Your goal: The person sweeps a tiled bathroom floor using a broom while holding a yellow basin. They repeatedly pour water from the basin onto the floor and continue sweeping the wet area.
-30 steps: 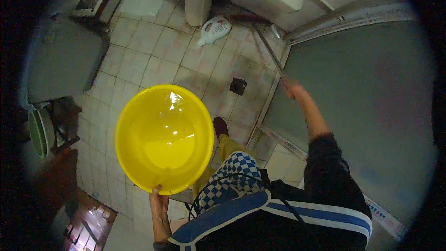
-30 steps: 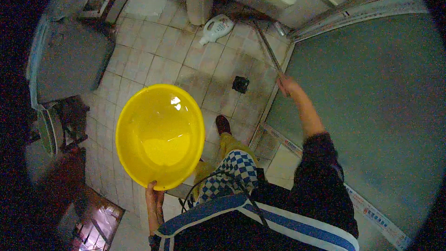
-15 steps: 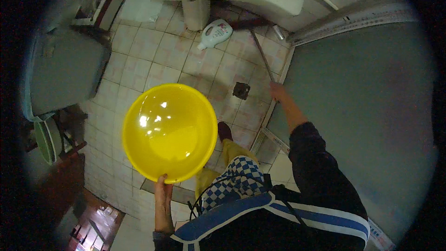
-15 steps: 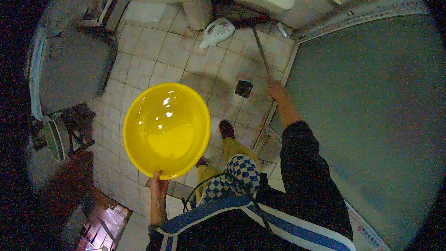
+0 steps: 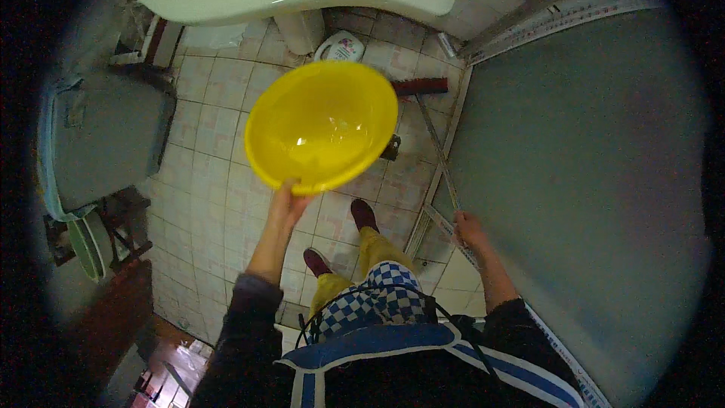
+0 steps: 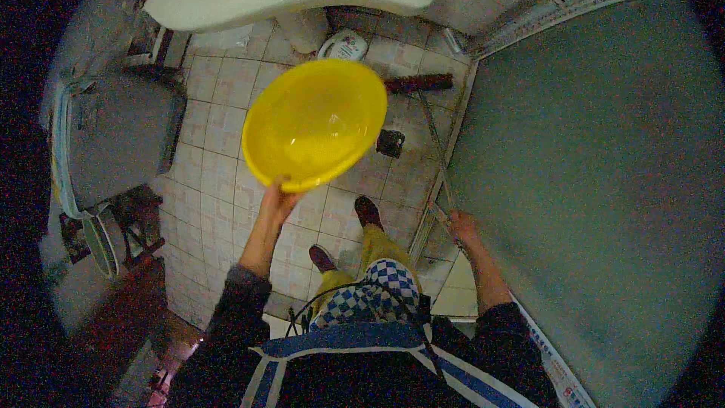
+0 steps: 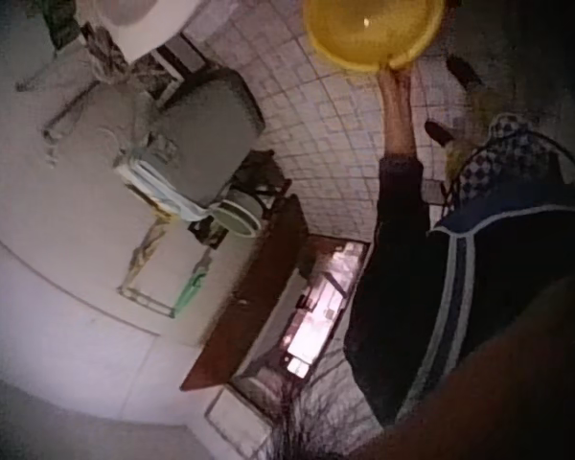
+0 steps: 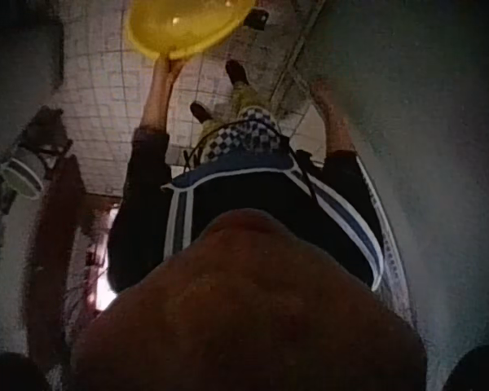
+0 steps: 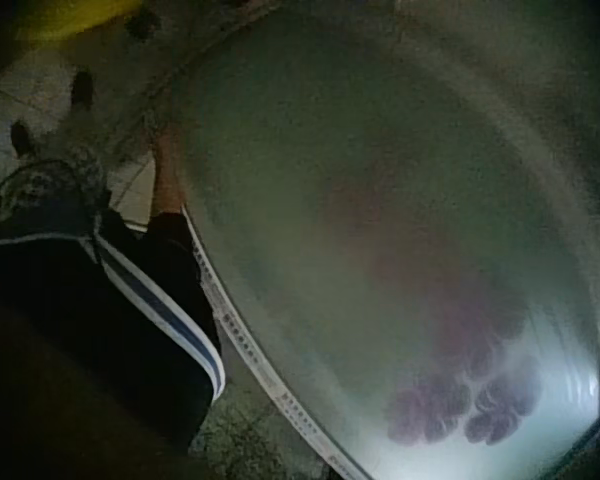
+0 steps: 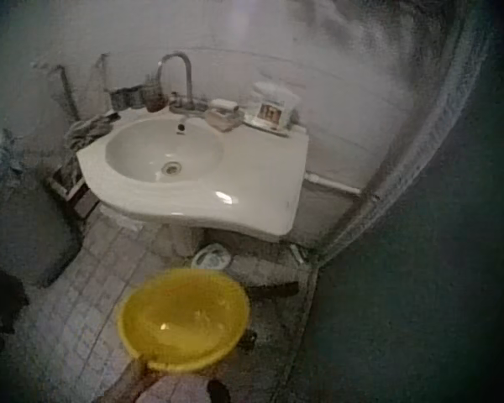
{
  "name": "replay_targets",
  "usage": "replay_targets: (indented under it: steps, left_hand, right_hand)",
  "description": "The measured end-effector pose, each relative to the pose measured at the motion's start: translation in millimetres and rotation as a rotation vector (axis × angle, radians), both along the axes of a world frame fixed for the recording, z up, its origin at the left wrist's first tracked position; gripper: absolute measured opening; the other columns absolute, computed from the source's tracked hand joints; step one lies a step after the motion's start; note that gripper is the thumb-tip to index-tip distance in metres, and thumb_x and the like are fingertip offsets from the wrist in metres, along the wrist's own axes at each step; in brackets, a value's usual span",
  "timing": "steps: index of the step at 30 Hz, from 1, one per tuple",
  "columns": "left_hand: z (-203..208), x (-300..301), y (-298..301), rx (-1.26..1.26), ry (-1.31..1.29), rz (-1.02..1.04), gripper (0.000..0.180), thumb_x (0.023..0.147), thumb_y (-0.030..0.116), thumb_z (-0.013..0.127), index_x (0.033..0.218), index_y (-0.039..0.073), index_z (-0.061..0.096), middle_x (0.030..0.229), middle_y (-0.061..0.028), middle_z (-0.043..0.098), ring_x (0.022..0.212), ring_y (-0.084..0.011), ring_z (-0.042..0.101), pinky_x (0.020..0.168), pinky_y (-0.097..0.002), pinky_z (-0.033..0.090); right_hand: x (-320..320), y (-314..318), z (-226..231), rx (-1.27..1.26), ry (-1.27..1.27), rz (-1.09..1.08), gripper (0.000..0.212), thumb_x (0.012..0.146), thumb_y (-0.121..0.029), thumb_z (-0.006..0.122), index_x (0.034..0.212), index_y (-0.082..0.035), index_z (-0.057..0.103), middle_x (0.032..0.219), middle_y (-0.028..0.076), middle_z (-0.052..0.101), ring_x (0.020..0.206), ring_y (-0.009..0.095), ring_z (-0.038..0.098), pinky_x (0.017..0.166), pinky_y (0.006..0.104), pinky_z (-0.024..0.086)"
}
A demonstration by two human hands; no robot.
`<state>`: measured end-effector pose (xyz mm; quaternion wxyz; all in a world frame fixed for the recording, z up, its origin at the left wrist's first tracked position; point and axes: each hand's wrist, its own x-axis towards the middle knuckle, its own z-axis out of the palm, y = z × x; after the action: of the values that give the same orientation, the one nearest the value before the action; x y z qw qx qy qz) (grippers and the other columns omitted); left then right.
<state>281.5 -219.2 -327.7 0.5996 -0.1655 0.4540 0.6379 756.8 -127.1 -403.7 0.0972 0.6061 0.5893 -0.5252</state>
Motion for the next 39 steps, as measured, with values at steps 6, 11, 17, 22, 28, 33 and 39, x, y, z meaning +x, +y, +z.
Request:
replay_targets:
  steps: [6,11,17,22,28,33,39]
  left_hand:
    - [-55,-11,125,0.05,-0.156,0.087,0.045,0.079,0.01,0.044,0.119,-0.002,0.029,0.12,-0.0225,0.035,0.11,-0.0381,0.038,0.09,-0.0497,0.036]
    - [-83,-22,105,0.073,0.059,0.081,0.038,0.077,0.008,0.045,0.112,-0.001,0.035,0.112,-0.0183,0.043,0.104,-0.0341,0.045,0.085,-0.0477,0.041]
    - [-32,-55,6,-0.05,0.161,0.079,0.045,0.073,0.008,0.052,0.114,0.0,0.037,0.115,-0.0135,0.044,0.106,-0.0281,0.044,0.091,-0.0415,0.037]
    - [29,-41,-104,-0.163,0.163,0.101,0.05,0.069,0.005,0.053,0.116,0.002,0.036,0.115,-0.0113,0.043,0.108,-0.0275,0.042,0.093,-0.0421,0.035]
    - [92,-6,-209,-0.303,0.128,0.21,0.054,0.07,0.008,0.055,0.12,0.004,0.034,0.12,-0.0102,0.041,0.11,-0.026,0.041,0.094,-0.041,0.034]
    - [119,0,-252,-0.33,0.052,0.326,0.048,0.068,0.005,0.055,0.114,0.004,0.04,0.114,-0.0095,0.046,0.105,-0.0257,0.045,0.09,-0.0405,0.038]
    - [133,-1,-273,-0.322,0.134,0.446,0.043,0.068,0.004,0.055,0.11,0.004,0.044,0.108,-0.0088,0.05,0.1,-0.0253,0.049,0.086,-0.0397,0.041]
  right_hand:
    - [-59,17,77,-0.255,0.035,-0.414,0.032,0.085,-0.032,0.041,0.081,-0.001,0.049,0.047,0.005,0.043,0.033,0.013,0.039,0.031,0.0276,0.031]
    - [-63,27,73,-0.139,0.113,-0.355,0.035,0.085,-0.036,0.04,0.078,-0.002,0.049,0.045,0.004,0.042,0.035,0.012,0.04,0.032,0.0269,0.03]
    - [-174,113,29,-0.103,0.231,-0.24,0.039,0.085,-0.043,0.039,0.072,-0.006,0.047,0.047,0.003,0.042,0.038,0.014,0.04,0.038,0.0288,0.031]
    - [-310,212,-17,-0.069,0.195,-0.06,0.046,0.085,-0.039,0.037,0.053,-0.006,0.045,0.041,0.005,0.042,0.033,0.018,0.04,0.036,0.0327,0.034]
    - [-304,237,-25,-0.052,0.002,0.02,0.048,0.084,-0.039,0.041,0.054,-0.002,0.046,0.044,0.009,0.044,0.031,0.019,0.039,0.032,0.035,0.032]
    - [-235,232,-4,0.323,-0.175,0.48,0.048,0.084,-0.038,0.041,0.058,0.001,0.049,0.045,0.01,0.047,0.036,0.02,0.046,0.037,0.0369,0.037]
    - [-189,163,-58,0.45,-0.244,0.468,0.028,0.083,-0.029,0.041,0.085,-0.001,0.045,0.067,0.015,0.049,0.056,0.026,0.05,0.051,0.04,0.041]
